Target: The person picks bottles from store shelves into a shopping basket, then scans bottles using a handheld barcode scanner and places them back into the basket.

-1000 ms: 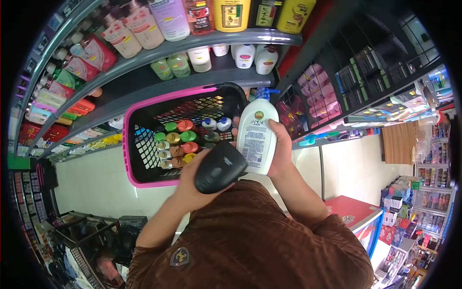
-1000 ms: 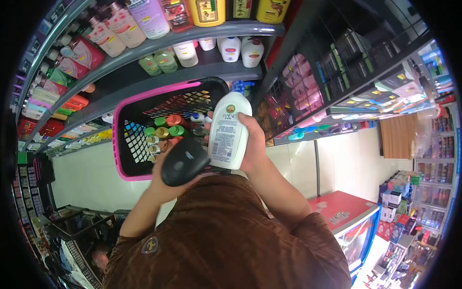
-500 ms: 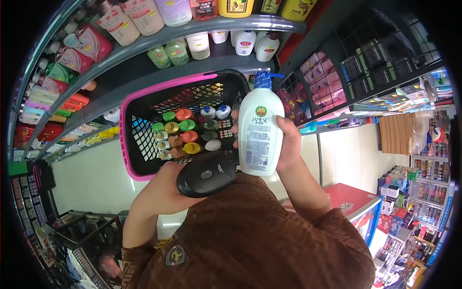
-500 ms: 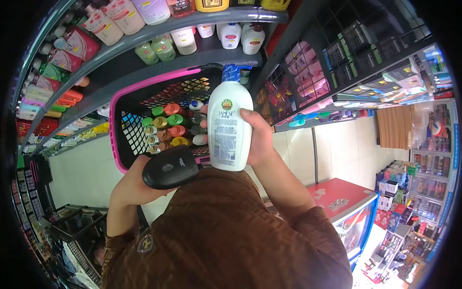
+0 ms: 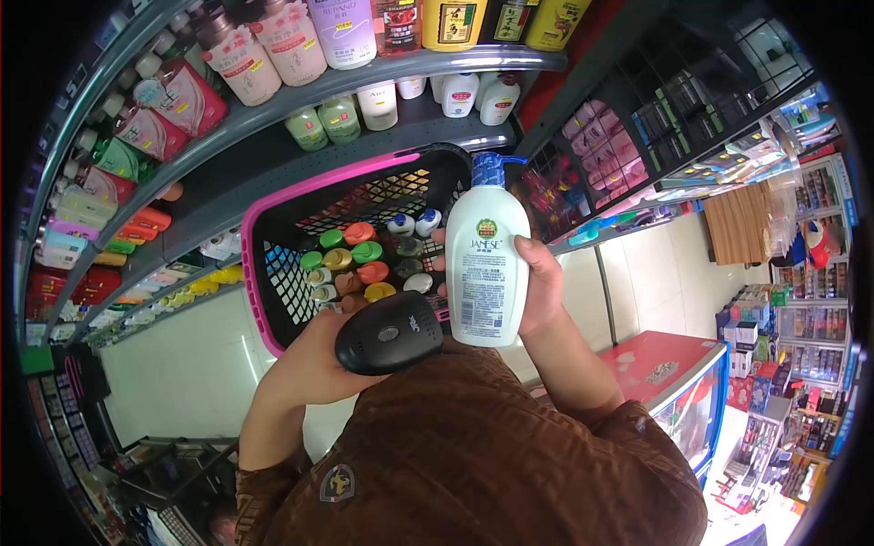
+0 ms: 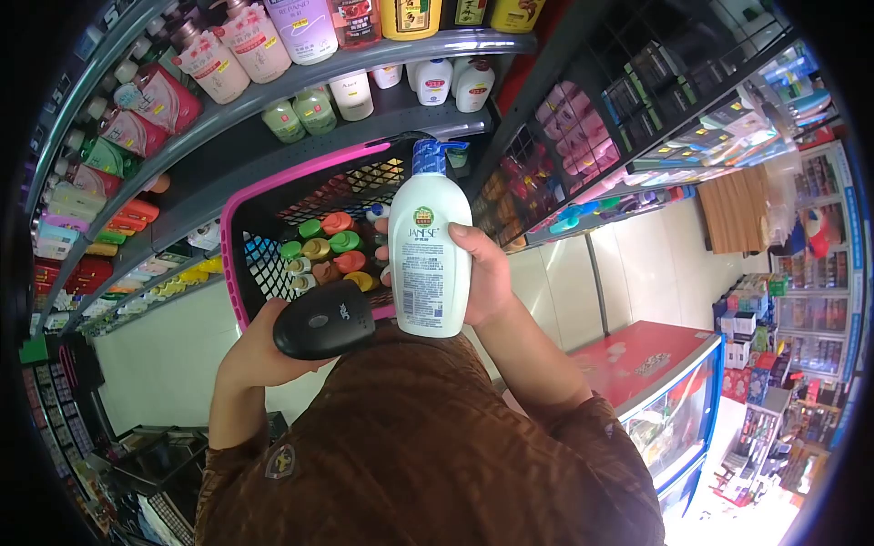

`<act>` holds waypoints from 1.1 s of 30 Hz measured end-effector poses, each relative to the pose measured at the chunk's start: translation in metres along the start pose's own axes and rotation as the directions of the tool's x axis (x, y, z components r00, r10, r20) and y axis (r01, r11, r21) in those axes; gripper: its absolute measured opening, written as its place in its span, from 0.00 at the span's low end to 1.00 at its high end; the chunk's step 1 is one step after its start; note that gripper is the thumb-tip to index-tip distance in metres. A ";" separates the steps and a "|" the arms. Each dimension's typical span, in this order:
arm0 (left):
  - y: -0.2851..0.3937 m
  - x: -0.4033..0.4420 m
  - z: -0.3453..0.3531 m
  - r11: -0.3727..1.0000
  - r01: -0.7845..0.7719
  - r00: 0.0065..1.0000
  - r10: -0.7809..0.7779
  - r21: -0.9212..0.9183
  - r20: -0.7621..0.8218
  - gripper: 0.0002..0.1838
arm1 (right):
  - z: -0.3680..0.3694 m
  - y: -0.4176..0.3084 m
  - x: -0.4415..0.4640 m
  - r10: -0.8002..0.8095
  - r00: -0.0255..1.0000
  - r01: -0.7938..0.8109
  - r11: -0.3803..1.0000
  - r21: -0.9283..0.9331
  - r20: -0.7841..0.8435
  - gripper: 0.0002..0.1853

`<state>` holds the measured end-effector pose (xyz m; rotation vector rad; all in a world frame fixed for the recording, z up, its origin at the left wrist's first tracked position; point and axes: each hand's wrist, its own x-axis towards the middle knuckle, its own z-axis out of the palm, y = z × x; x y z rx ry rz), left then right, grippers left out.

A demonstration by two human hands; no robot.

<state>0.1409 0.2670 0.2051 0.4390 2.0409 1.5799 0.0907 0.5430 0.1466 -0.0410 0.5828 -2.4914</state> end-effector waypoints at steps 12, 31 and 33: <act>-0.077 0.027 0.045 0.850 -0.259 0.908 0.053 -0.458 -0.416 0.33 | 0.035 0.056 0.025 -0.146 0.840 0.106 0.989 -0.105 -0.523 0.38; -0.105 0.039 0.022 0.911 -0.186 0.980 0.144 -0.367 -0.140 0.47 | 0.016 -0.019 0.023 -0.387 0.814 -0.235 0.463 -0.855 -0.433 0.20; -0.104 0.042 0.029 0.951 -0.206 0.972 0.172 -0.229 -0.158 0.44 | 0.009 -0.034 0.026 -0.339 0.838 -0.225 0.500 -0.837 -0.428 0.18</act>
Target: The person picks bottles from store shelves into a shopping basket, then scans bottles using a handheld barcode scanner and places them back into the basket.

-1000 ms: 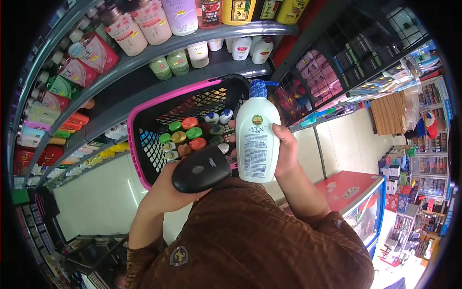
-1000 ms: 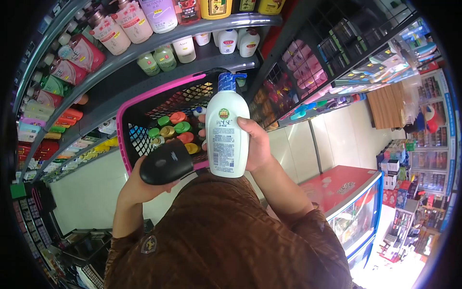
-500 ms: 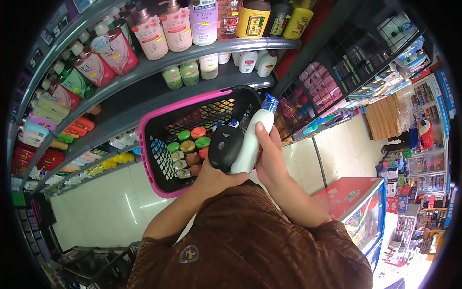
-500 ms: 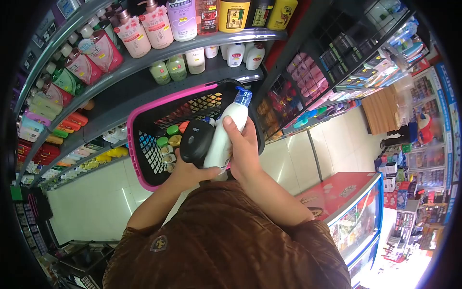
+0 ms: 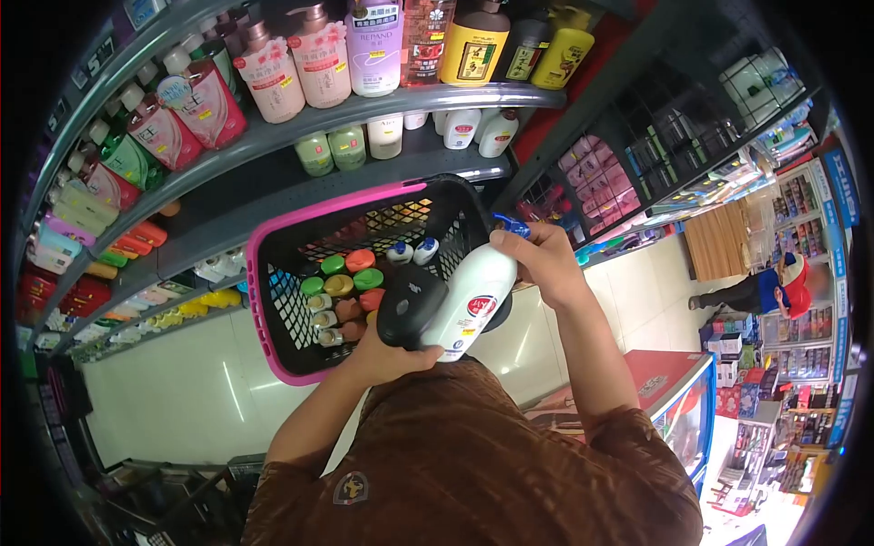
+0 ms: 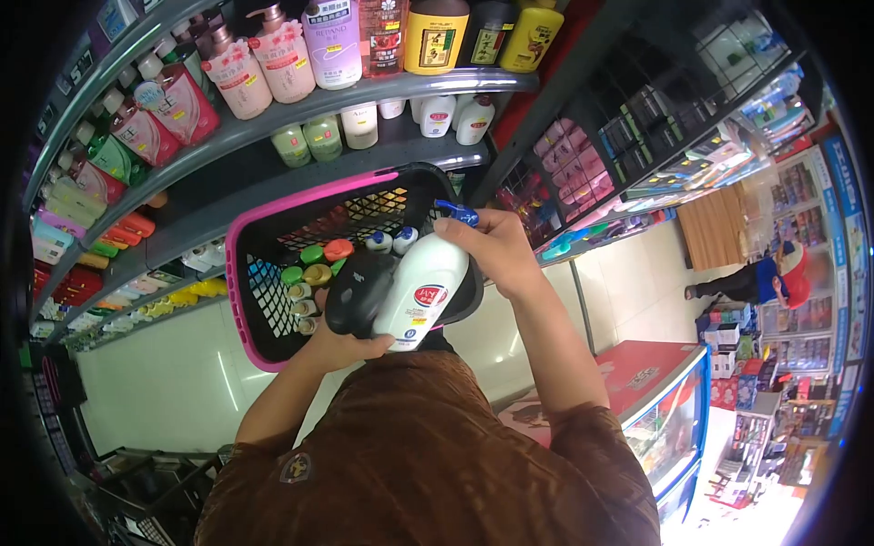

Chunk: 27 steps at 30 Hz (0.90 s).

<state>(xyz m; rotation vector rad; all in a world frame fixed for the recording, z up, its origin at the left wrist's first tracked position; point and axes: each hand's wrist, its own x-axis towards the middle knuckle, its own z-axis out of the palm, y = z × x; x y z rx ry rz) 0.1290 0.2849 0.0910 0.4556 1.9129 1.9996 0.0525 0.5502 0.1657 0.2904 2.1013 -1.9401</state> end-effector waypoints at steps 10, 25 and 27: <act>0.003 -0.009 0.000 0.954 0.021 0.830 -0.183 -0.298 -0.526 0.16 | -0.067 -0.001 0.170 -0.592 0.789 0.531 0.791 -0.304 -0.161 0.16; -0.011 -0.031 0.050 0.896 0.017 0.583 -0.370 -0.444 -0.723 0.15 | -0.067 0.067 0.383 -0.684 0.723 0.447 0.357 -0.820 0.097 0.33; -0.010 -0.031 0.051 0.886 0.007 0.584 -0.380 -0.463 -0.717 0.15 | -0.063 0.065 0.389 -0.648 0.759 0.391 0.380 -0.839 0.060 0.34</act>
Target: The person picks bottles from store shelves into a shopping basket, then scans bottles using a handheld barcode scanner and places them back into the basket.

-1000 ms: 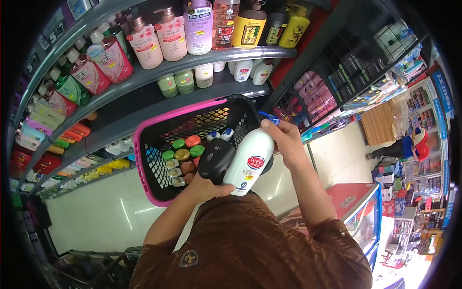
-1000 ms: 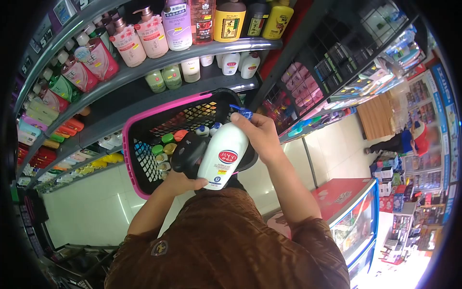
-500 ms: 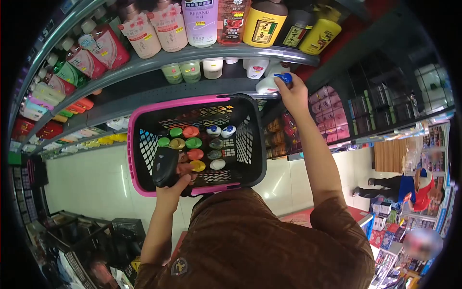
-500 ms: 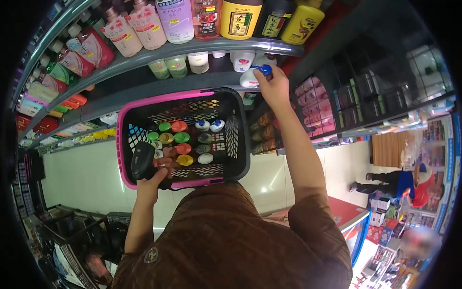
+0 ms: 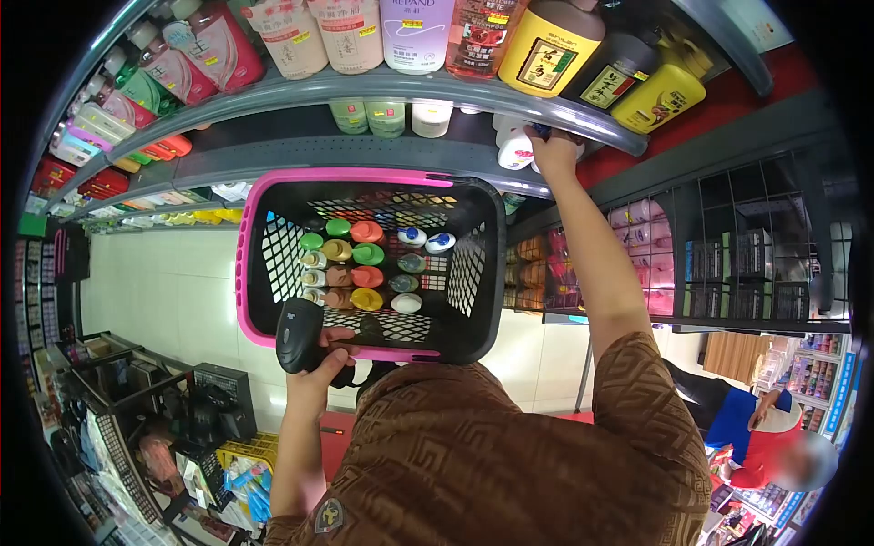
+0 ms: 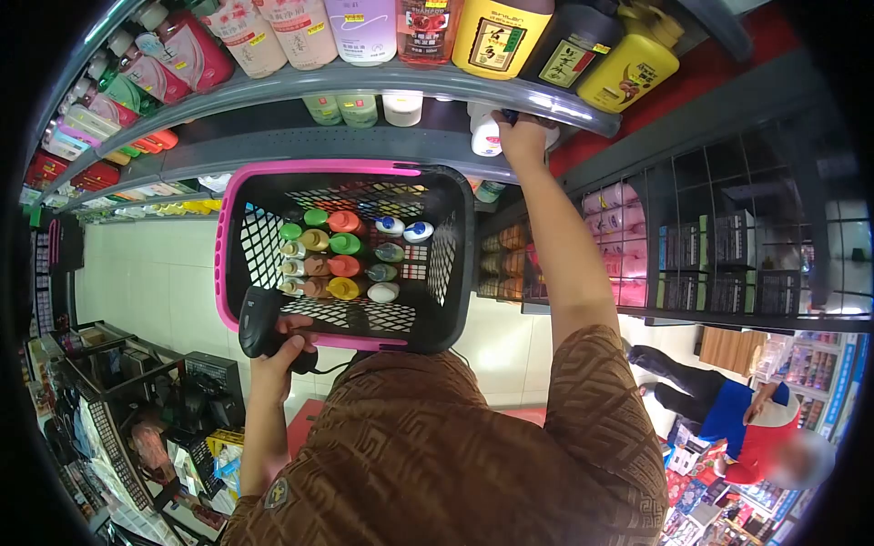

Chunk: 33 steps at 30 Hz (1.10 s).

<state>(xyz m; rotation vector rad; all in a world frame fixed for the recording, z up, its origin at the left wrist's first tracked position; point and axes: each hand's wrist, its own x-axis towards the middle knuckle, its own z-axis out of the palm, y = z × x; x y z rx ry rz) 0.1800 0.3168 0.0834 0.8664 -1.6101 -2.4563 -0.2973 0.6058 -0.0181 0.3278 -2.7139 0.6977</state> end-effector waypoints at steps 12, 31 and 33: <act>0.002 0.002 -0.010 0.998 -0.038 0.992 0.031 0.057 0.124 0.19 | 0.007 0.000 0.017 0.017 1.000 -0.013 0.981 -0.192 0.020 0.41; 0.006 0.020 -0.020 0.989 -0.045 0.981 0.017 0.143 0.194 0.26 | -0.030 -0.032 -0.052 0.219 0.974 -0.227 0.955 0.192 0.063 0.25; 0.009 0.027 -0.024 0.990 -0.024 0.973 -0.010 0.141 0.232 0.24 | -0.020 -0.046 -0.119 0.238 0.969 -0.244 0.894 0.377 0.062 0.14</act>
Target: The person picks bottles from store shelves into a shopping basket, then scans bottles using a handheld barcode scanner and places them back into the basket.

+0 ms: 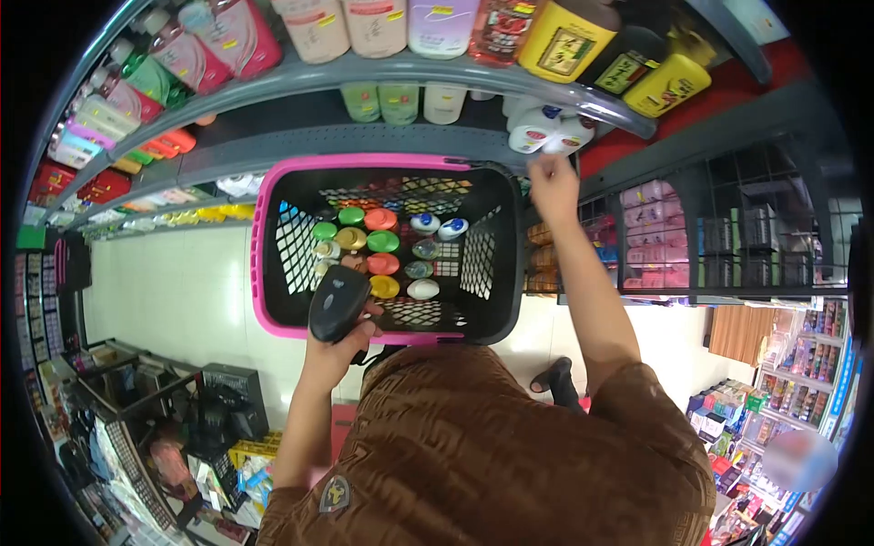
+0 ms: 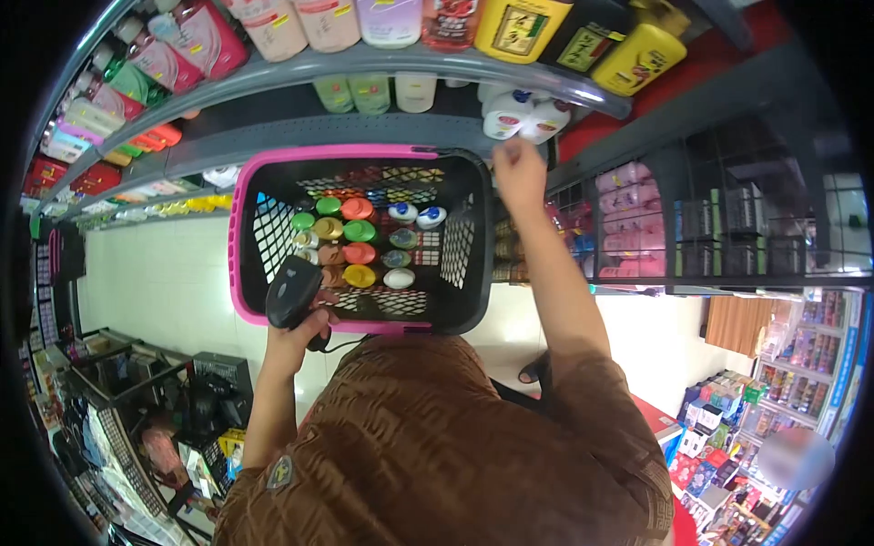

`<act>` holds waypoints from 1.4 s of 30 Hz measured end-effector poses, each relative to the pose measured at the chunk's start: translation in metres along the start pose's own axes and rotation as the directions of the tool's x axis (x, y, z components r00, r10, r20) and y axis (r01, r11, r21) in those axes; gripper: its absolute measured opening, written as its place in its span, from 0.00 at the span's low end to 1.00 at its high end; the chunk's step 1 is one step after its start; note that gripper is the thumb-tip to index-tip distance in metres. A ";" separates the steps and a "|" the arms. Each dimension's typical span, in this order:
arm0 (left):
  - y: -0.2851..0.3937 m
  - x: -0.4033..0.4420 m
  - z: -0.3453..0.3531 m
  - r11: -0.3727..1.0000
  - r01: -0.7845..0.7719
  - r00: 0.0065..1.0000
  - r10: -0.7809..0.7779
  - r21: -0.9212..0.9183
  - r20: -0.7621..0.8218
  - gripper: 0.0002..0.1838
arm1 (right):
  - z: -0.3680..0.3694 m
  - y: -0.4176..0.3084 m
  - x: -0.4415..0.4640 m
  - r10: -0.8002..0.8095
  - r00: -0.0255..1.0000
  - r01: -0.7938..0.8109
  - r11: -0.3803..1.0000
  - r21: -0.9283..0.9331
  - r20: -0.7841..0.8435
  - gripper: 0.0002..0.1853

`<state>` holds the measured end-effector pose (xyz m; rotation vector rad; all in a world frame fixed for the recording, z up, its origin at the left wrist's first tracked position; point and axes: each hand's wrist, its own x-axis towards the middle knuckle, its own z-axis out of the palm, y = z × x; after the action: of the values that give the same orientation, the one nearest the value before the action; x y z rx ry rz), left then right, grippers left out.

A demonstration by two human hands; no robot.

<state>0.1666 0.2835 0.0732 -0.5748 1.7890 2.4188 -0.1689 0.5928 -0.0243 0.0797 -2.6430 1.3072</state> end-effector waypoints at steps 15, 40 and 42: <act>0.013 0.034 0.001 0.999 0.038 0.998 -0.036 0.037 -0.050 0.15 | 0.142 0.038 -0.125 0.471 0.559 0.186 0.731 -0.657 0.683 0.32; 0.005 0.028 0.039 0.990 0.137 0.975 -0.127 0.044 -0.182 0.14 | 0.194 0.074 -0.093 0.201 0.700 0.303 0.786 -0.540 0.686 0.14; 0.006 0.029 0.038 0.978 0.197 0.967 -0.182 0.066 -0.179 0.12 | 0.192 0.057 -0.084 0.244 0.634 0.288 0.806 -0.517 0.734 0.14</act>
<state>0.1287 0.3130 0.0787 -0.9258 1.7925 2.2171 -0.1224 0.4729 -0.1991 0.7511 -3.6310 0.3259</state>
